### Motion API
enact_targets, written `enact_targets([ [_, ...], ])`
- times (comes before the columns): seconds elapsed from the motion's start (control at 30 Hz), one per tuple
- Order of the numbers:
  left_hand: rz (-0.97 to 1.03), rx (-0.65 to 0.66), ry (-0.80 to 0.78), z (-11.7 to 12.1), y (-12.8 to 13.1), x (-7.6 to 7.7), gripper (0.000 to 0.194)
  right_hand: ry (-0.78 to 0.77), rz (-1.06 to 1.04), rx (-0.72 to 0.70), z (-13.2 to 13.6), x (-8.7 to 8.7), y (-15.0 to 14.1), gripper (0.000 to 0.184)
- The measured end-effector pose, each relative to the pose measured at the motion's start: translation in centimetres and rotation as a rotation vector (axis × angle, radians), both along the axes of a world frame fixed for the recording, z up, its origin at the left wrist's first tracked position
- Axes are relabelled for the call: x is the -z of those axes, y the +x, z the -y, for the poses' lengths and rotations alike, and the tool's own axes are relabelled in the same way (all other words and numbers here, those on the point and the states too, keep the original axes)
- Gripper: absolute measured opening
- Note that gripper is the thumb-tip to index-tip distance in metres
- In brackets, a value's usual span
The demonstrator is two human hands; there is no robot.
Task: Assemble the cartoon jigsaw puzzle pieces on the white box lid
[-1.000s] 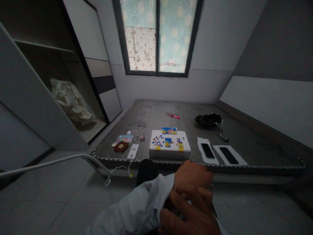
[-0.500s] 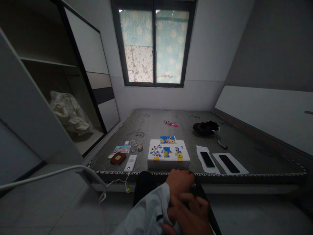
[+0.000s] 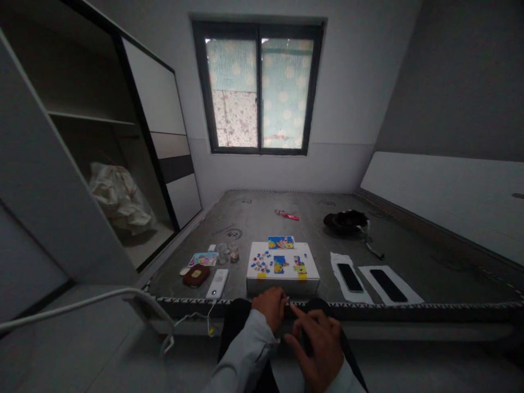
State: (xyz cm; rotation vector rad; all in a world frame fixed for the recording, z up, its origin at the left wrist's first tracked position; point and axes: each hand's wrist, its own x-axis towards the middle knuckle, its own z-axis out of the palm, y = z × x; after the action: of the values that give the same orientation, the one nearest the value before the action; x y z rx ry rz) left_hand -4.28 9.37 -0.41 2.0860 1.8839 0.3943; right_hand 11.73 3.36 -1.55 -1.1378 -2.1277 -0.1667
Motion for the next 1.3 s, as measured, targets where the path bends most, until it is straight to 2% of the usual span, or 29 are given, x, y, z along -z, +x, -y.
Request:
enact_targets([
  [0.17, 0.167, -0.108, 0.018, -1.6, -1.2, 6.2, 0.024, -0.179, -0.082, 0.102, -5.3, 6.4, 0.6, 0.018],
  [0.27, 0.317, -0.085, 0.03, -2.3, -0.9, 9.8, 0.024, -0.292, -0.03, 0.162, -7.8, 9.7, 0.7, 0.021],
  [0.33, 0.414, -0.057, 0.033, -2.7, -0.3, 11.8, 0.024, -0.359, 0.006, 0.175, -9.1, 11.3, 0.8, 0.02],
  [0.43, 0.529, -0.04, 0.041, -3.3, 0.5, 13.8, 0.024, -0.454, 0.04, 0.191, -11.0, 12.9, 1.2, 0.016],
  [0.53, 0.59, -0.022, 0.049, -3.8, 1.0, 15.2, 0.023, -0.538, 0.069, 0.168, -12.8, 14.1, 1.5, 0.016],
  [0.7, 0.59, -0.005, 0.045, -4.9, 0.7, 17.1, 0.023, -0.654, 0.094, 0.003, -15.5, 16.0, 2.1, 0.019],
  [0.83, 0.569, -0.012, 0.045, -6.0, 0.1, 17.6, 0.023, -0.713, 0.077, -0.063, -17.2, 16.9, 2.2, 0.021],
  [1.03, 0.671, 0.01, -0.01, -7.8, 0.4, 17.5, 0.025, -0.682, 0.029, -0.121, -18.8, 18.0, 3.2, 0.024],
  [1.2, 0.851, -0.02, -0.097, -8.3, 1.5, 19.6, 0.028, -0.65, 0.03, -0.168, -18.7, 19.3, 4.9, 0.029],
  [1.3, 0.938, -0.022, -0.161, -8.3, 1.9, 20.3, 0.033, -0.623, 0.009, -0.147, -18.3, 19.3, 5.6, 0.028],
])
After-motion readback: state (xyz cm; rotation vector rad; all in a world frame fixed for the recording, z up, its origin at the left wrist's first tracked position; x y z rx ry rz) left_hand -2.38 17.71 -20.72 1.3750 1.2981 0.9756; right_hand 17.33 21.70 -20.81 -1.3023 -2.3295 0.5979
